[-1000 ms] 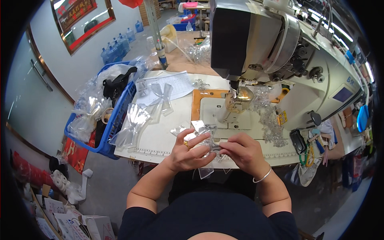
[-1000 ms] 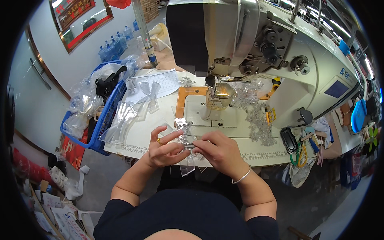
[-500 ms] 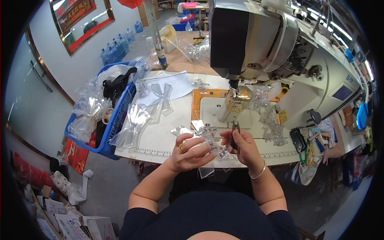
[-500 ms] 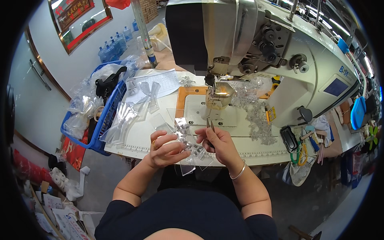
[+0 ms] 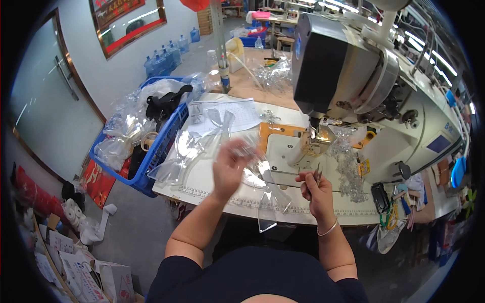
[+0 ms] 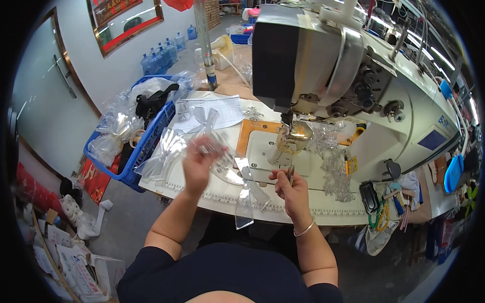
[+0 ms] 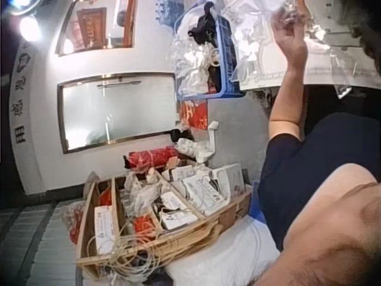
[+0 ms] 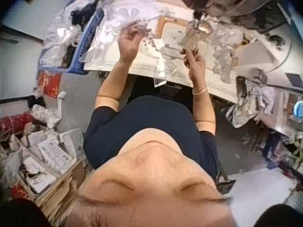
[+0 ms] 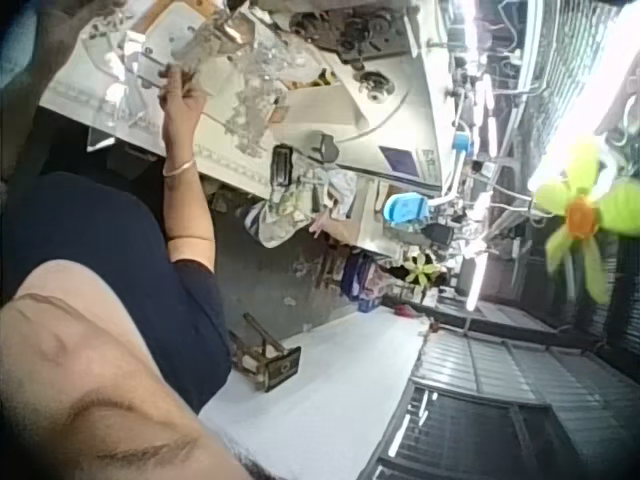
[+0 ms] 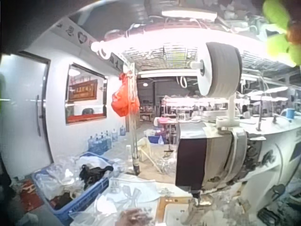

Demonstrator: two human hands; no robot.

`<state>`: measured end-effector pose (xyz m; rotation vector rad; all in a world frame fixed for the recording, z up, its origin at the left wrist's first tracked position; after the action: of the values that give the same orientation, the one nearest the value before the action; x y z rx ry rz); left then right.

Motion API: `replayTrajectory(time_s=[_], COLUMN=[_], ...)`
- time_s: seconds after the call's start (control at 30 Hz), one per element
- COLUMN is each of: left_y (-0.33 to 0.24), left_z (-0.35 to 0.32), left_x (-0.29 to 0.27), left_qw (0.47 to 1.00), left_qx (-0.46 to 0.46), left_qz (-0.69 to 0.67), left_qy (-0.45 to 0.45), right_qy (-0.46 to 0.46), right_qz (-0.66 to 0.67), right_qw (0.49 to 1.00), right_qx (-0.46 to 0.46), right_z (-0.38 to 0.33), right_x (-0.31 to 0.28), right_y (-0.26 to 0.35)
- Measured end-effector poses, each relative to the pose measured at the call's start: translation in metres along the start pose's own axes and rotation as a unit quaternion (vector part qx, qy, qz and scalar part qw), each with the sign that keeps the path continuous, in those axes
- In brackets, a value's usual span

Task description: The person sews small clear plastic pieces using a sewing machine, then trims excess material with scissors. The person repeats this process for multiple items, handling each piece individually and placing finished items aside.

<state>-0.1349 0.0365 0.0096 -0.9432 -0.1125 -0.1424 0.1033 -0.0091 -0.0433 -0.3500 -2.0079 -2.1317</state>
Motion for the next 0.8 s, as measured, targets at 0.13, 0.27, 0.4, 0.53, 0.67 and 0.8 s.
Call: replayTrajectory(time_s=[0.13,0.27,0.4,0.53,0.67,0.8], left_y=[0.041,0.120,0.140,0.187,0.178,0.183], left_z=[0.050,0.062,0.111,0.177,0.201,0.223], left_x=[-0.054,-0.078,-0.037,0.001,0.046,0.061], left_qw=[0.946,0.891,0.885,0.909,0.910,0.885], left_qx=[-0.223,-0.400,-0.406,-0.341,-0.385,-0.382], left_qz=[-0.232,-0.211,-0.226,-0.236,-0.122,-0.265], left_qy=[-0.030,-0.029,0.001,0.039,0.088,0.027], right_qy=[-0.055,-0.089,-0.141,-0.164,-0.190,-0.211], right_qz=[-0.208,-0.415,-0.493,-0.577,-0.611,-0.625], right_qw=[0.976,0.898,0.841,0.779,0.745,0.729], right_qx=[-0.032,-0.114,-0.176,-0.184,-0.186,-0.183], right_z=[-0.010,-0.027,-0.041,-0.054,-0.072,-0.068], right_x=[-0.010,-0.045,-0.075,-0.096,-0.112,-0.099], right_y=[0.002,-0.004,-0.001,0.002,-0.003,0.002])
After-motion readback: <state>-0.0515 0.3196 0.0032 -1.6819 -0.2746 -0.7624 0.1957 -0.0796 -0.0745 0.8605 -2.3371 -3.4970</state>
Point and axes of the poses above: each hand's wrist, its own z-axis towards the middle knuckle, its own x-axis out of the palm, y = z × x, the point moved 7 cm from there along z, towards the middle knuckle, and after that the axes turned 2 degrees about -z, right-handed, at the moved point
